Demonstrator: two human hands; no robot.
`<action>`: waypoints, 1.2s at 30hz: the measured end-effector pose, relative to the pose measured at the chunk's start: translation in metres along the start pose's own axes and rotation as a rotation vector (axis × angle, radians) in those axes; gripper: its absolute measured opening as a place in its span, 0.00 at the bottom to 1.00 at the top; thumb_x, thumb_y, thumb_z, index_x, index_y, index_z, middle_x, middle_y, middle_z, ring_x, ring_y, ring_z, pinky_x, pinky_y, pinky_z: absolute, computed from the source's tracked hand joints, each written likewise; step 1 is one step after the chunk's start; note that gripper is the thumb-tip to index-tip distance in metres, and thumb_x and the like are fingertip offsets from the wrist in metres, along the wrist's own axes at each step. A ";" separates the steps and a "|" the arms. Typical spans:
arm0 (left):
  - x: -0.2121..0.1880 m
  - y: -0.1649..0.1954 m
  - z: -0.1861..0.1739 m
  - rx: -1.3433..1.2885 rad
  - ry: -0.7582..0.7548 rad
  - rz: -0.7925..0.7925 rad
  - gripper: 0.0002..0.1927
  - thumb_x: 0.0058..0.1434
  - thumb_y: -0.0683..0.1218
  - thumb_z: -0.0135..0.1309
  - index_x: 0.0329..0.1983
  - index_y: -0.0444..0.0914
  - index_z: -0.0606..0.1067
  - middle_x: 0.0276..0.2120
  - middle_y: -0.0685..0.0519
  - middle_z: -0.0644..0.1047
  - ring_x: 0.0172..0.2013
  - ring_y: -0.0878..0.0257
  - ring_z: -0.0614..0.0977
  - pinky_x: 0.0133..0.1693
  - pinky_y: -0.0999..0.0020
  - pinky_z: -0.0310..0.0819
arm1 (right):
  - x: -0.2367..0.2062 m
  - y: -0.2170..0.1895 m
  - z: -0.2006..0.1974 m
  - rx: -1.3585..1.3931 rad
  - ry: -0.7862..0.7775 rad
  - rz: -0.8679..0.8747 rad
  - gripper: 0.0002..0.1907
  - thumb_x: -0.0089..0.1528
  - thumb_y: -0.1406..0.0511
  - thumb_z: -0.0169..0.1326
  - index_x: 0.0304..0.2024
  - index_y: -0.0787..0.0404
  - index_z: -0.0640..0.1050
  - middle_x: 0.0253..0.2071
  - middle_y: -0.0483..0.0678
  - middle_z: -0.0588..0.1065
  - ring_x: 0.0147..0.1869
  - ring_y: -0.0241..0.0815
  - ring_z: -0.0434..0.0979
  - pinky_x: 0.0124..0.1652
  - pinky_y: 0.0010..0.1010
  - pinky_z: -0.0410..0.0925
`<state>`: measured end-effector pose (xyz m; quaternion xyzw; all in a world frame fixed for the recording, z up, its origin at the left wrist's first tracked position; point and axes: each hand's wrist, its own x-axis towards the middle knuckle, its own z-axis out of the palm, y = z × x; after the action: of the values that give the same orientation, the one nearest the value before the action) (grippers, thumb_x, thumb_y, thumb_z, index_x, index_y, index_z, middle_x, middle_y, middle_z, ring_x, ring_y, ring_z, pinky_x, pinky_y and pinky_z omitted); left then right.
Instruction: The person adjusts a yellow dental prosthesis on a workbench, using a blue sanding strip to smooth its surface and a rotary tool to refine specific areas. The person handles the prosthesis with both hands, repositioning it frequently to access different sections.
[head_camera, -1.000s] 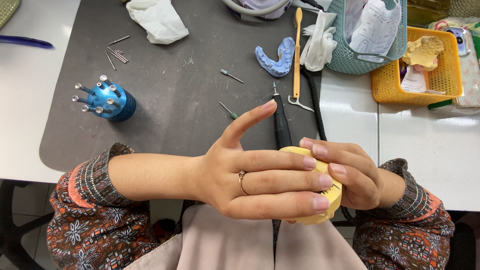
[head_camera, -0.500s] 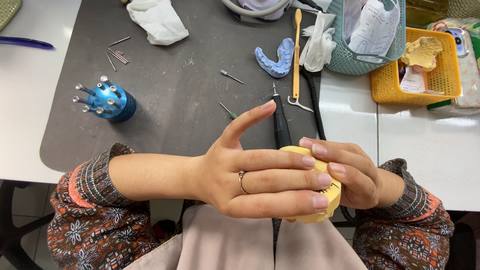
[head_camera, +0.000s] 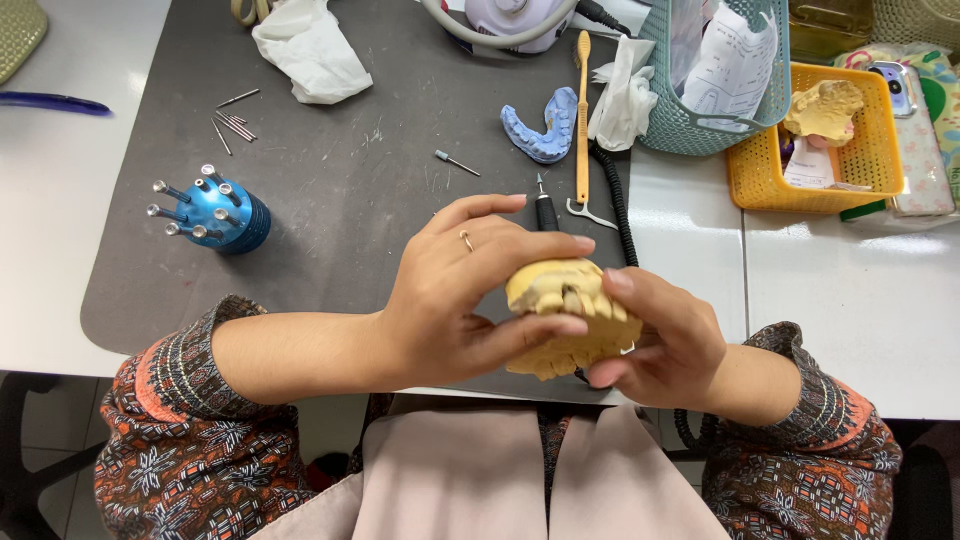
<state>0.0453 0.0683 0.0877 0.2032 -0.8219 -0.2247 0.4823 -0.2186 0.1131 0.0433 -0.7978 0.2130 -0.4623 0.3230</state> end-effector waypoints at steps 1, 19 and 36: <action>0.001 0.000 0.000 0.019 0.004 -0.027 0.26 0.65 0.57 0.67 0.61 0.43 0.74 0.43 0.57 0.83 0.45 0.63 0.85 0.62 0.59 0.74 | -0.003 -0.003 0.002 0.038 0.047 0.116 0.39 0.66 0.57 0.59 0.74 0.67 0.61 0.62 0.54 0.75 0.58 0.39 0.80 0.50 0.24 0.76; 0.022 -0.001 -0.026 -0.046 -0.136 0.161 0.28 0.62 0.55 0.70 0.59 0.41 0.71 0.44 0.58 0.81 0.46 0.61 0.84 0.63 0.55 0.76 | 0.026 -0.054 -0.007 1.037 0.170 0.767 0.42 0.69 0.45 0.51 0.70 0.71 0.60 0.60 0.63 0.73 0.40 0.47 0.83 0.31 0.35 0.78; 0.020 -0.003 -0.028 -0.181 -0.165 0.140 0.29 0.63 0.52 0.70 0.61 0.39 0.71 0.48 0.55 0.81 0.46 0.60 0.85 0.64 0.56 0.76 | 0.041 -0.066 -0.011 1.143 0.112 0.800 0.40 0.70 0.46 0.49 0.70 0.69 0.57 0.56 0.60 0.73 0.36 0.44 0.83 0.30 0.31 0.76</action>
<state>0.0612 0.0499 0.1125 0.0818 -0.8475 -0.2794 0.4438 -0.2055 0.1302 0.1190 -0.3379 0.2302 -0.3879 0.8260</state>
